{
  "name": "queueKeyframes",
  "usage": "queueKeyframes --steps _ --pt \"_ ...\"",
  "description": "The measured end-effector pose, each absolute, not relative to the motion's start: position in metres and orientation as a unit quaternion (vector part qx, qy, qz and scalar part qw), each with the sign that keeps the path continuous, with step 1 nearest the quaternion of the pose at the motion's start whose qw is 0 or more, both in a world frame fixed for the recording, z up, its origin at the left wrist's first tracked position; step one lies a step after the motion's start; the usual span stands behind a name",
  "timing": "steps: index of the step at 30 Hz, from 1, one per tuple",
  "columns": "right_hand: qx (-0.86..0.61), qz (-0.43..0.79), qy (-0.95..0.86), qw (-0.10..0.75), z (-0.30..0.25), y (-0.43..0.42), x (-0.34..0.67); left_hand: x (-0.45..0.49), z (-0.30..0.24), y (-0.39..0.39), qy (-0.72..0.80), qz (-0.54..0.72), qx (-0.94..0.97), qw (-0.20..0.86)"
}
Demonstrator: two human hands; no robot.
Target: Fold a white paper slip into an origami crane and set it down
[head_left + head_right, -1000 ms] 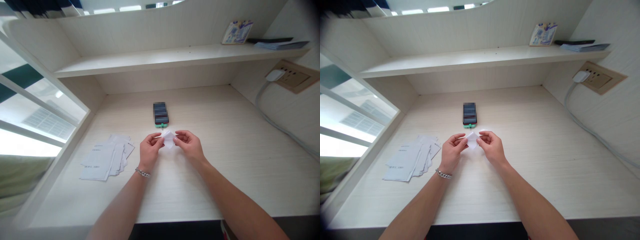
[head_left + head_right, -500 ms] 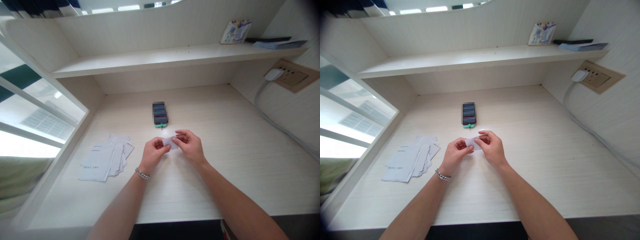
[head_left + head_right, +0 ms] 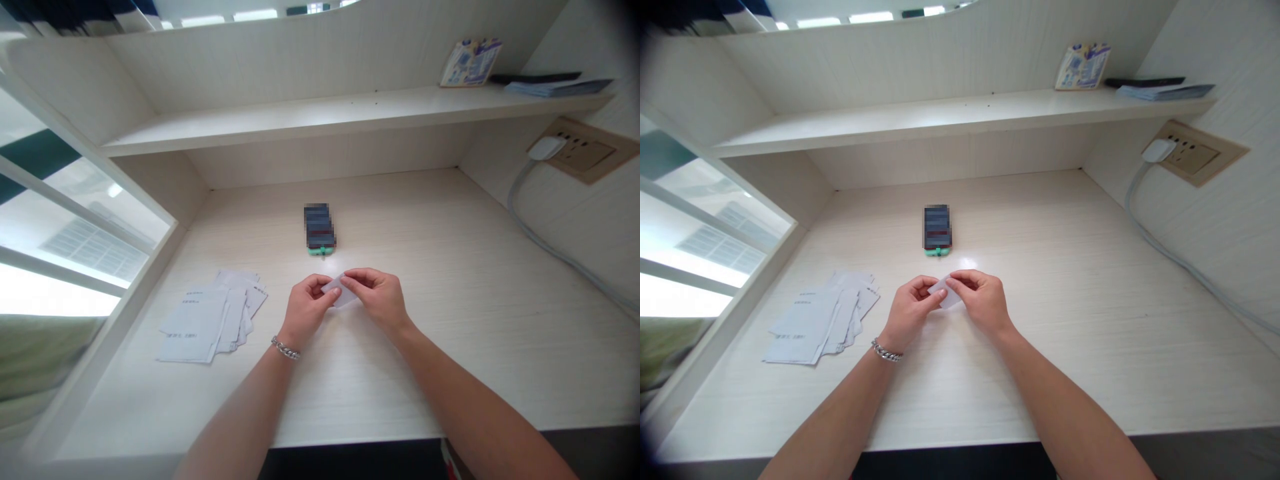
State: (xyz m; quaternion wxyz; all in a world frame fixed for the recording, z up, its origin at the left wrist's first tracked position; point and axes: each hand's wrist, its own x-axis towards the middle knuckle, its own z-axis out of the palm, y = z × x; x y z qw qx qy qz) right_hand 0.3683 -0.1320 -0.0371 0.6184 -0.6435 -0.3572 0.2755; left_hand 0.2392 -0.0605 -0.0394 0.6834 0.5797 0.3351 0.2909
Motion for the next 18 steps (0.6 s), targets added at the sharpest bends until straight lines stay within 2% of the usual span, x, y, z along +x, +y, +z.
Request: queueKeyframes --steps 9,18 --pt "-0.636 0.245 -0.411 0.605 -0.0354 -0.1339 0.3675 0.2371 -0.0407 -0.0601 0.319 0.267 0.601 0.683" --pt "-0.633 0.325 -0.349 0.610 -0.0390 -0.1302 0.3704 0.2394 -0.0376 -0.0630 0.323 0.278 0.577 0.697"
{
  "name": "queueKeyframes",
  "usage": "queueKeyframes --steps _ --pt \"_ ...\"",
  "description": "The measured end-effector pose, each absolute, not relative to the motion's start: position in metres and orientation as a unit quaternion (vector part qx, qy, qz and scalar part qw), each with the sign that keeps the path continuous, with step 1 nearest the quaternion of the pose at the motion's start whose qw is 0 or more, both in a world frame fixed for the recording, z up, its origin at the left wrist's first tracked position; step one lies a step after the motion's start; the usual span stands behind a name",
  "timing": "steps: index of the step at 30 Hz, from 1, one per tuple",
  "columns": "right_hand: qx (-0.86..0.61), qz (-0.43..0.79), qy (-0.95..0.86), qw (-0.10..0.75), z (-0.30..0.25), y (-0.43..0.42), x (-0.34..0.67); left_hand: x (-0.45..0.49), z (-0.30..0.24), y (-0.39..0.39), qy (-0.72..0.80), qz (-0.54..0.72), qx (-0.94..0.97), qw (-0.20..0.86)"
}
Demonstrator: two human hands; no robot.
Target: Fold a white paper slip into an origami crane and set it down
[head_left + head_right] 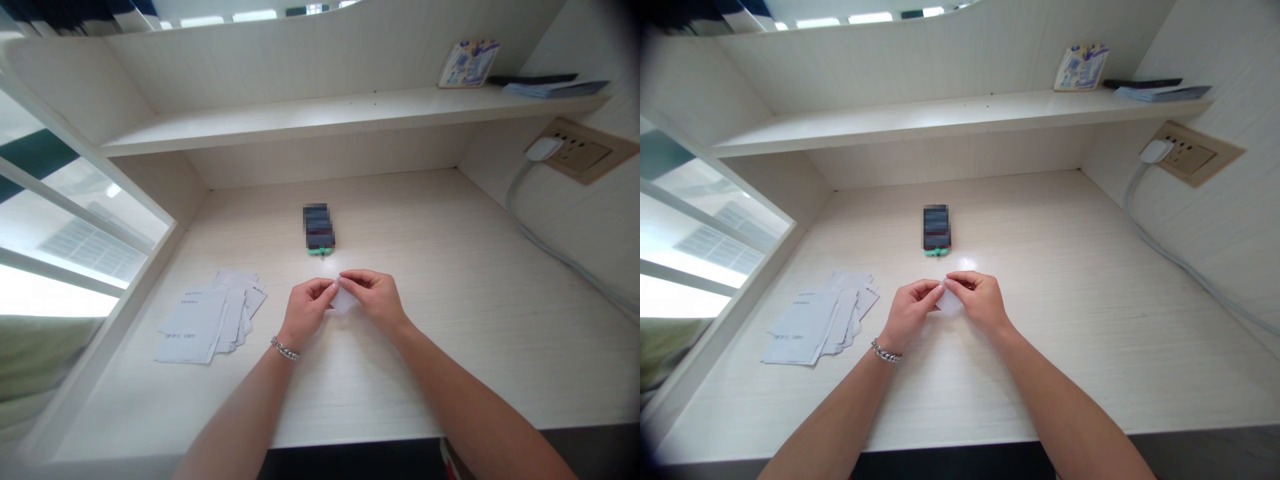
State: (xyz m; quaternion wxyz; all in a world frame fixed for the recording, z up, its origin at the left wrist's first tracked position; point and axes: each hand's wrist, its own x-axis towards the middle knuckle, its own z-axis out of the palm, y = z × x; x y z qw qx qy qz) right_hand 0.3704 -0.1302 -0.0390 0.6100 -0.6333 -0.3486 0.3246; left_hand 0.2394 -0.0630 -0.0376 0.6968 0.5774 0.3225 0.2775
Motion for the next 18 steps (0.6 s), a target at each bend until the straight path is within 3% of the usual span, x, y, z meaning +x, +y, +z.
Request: queueKeyframes --steps 6,18 --pt "-0.635 0.343 -0.356 0.593 -0.0386 -0.1294 0.3729 0.2387 -0.0380 -0.0629 0.332 0.275 0.609 0.666" --pt "-0.607 0.339 -0.410 0.590 -0.0380 -0.1310 0.3715 0.2390 -0.0378 -0.0597 0.329 0.256 0.461 0.783"
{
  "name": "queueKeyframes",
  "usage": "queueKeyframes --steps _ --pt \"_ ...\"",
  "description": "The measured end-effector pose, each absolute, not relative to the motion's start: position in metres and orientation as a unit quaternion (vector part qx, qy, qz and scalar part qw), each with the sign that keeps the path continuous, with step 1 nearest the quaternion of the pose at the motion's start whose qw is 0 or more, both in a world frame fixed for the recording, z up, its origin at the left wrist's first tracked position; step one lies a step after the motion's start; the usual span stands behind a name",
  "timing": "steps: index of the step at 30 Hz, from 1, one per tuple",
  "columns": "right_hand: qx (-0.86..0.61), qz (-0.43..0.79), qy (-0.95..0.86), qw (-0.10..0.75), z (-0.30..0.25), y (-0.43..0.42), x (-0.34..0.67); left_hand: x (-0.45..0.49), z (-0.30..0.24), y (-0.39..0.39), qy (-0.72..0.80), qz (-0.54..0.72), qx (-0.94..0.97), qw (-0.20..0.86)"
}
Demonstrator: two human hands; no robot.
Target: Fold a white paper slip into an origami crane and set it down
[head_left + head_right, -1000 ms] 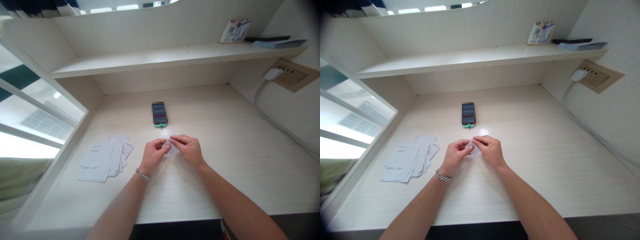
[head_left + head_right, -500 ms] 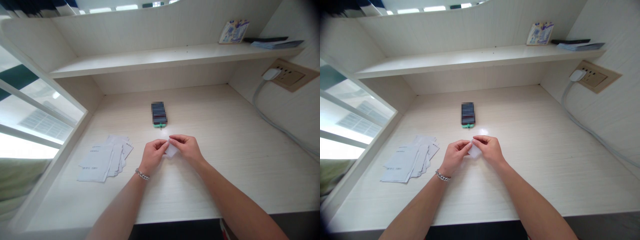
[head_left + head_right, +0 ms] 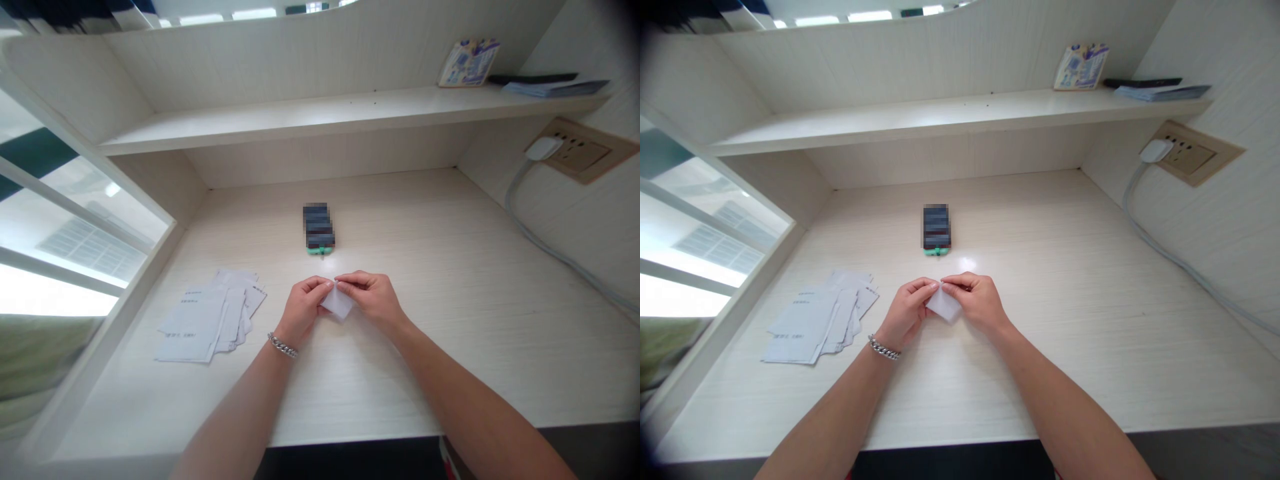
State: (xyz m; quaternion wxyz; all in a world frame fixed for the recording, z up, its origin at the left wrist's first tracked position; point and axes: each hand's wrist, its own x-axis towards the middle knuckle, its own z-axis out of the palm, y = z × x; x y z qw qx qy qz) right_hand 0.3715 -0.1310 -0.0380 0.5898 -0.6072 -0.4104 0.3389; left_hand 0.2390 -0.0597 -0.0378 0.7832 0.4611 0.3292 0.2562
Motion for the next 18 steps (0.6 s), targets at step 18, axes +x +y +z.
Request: queueKeyframes --steps 18 --pt "-0.619 0.368 -0.405 0.563 -0.0356 -0.1313 0.3712 0.2369 -0.0381 -0.0566 0.320 0.231 0.464 0.793"
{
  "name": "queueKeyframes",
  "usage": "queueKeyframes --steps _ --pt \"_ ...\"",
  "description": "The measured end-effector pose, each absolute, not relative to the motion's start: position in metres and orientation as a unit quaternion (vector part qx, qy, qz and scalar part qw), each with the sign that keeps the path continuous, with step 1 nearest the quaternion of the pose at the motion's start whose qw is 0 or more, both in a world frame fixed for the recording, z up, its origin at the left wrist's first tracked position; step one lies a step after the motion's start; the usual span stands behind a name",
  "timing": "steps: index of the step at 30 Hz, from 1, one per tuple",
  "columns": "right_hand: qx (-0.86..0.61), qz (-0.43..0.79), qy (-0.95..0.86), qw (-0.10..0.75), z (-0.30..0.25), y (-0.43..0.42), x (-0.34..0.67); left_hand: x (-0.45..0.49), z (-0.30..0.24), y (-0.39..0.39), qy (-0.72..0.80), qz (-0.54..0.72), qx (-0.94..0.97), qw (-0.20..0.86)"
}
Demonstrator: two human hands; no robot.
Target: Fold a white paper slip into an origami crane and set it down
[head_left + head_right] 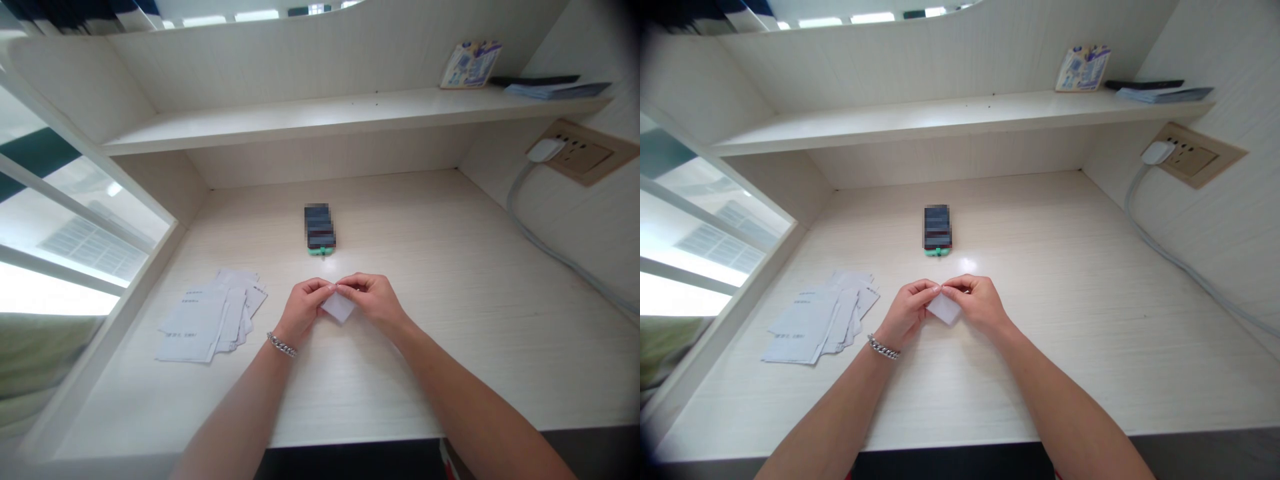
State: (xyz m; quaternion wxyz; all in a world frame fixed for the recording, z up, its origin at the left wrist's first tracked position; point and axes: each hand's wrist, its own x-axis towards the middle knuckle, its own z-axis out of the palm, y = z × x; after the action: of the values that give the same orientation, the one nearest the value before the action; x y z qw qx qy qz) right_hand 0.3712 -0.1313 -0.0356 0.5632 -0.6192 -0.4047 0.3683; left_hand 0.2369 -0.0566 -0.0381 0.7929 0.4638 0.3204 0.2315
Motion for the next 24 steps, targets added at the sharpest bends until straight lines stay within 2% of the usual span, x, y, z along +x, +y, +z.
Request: queueKeyframes --steps 8,16,24 --pt "-0.609 0.391 -0.366 0.585 -0.043 -0.130 0.372 0.236 -0.045 -0.058 0.338 0.215 0.571 0.716" --pt "-0.571 0.464 -0.349 0.580 -0.043 -0.128 0.372 0.237 -0.043 -0.057 0.371 0.263 0.522 0.722" --pt "-0.606 0.411 -0.404 0.549 -0.046 -0.130 0.374 0.238 -0.046 -0.055 0.349 0.278 0.533 0.719"
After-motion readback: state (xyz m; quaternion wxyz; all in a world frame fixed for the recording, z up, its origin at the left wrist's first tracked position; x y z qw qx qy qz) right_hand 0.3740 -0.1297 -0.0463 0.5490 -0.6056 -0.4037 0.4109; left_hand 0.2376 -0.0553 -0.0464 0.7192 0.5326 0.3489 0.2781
